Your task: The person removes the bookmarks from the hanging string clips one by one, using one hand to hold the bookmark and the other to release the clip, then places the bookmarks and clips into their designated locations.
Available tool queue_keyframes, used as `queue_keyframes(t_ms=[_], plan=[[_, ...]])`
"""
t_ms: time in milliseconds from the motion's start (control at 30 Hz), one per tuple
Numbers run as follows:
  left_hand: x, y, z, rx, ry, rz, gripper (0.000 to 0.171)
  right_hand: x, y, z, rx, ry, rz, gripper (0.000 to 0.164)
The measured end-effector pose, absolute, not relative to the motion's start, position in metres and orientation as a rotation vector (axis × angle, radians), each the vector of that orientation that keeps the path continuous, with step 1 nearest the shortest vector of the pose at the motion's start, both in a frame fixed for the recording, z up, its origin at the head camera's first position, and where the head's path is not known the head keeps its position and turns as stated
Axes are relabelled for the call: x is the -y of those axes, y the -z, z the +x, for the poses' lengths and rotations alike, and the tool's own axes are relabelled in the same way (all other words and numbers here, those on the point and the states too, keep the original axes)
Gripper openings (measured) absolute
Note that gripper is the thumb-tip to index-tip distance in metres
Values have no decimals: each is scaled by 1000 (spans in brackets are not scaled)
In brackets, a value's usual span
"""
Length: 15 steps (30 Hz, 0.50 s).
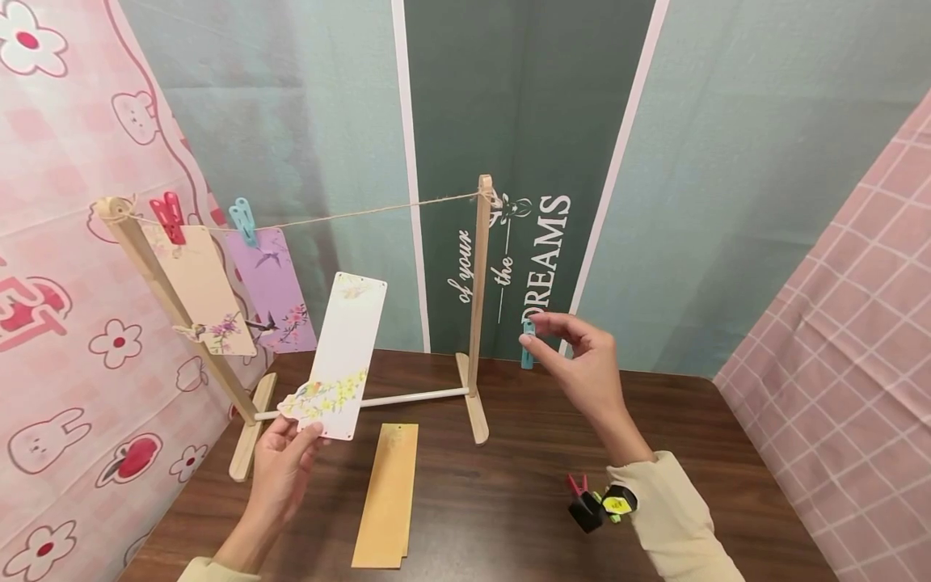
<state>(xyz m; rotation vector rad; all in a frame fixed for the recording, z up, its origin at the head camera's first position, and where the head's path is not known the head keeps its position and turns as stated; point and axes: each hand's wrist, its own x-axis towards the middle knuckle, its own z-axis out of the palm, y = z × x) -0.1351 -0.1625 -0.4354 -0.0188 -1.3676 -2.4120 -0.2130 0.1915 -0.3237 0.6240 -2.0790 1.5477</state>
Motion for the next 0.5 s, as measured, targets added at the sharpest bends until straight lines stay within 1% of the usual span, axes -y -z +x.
queue_keyframes(t_ms=[500], plan=[[167,448,-125,1389,2423,52,28,-214,344,-201,2103,-1563,384,28]])
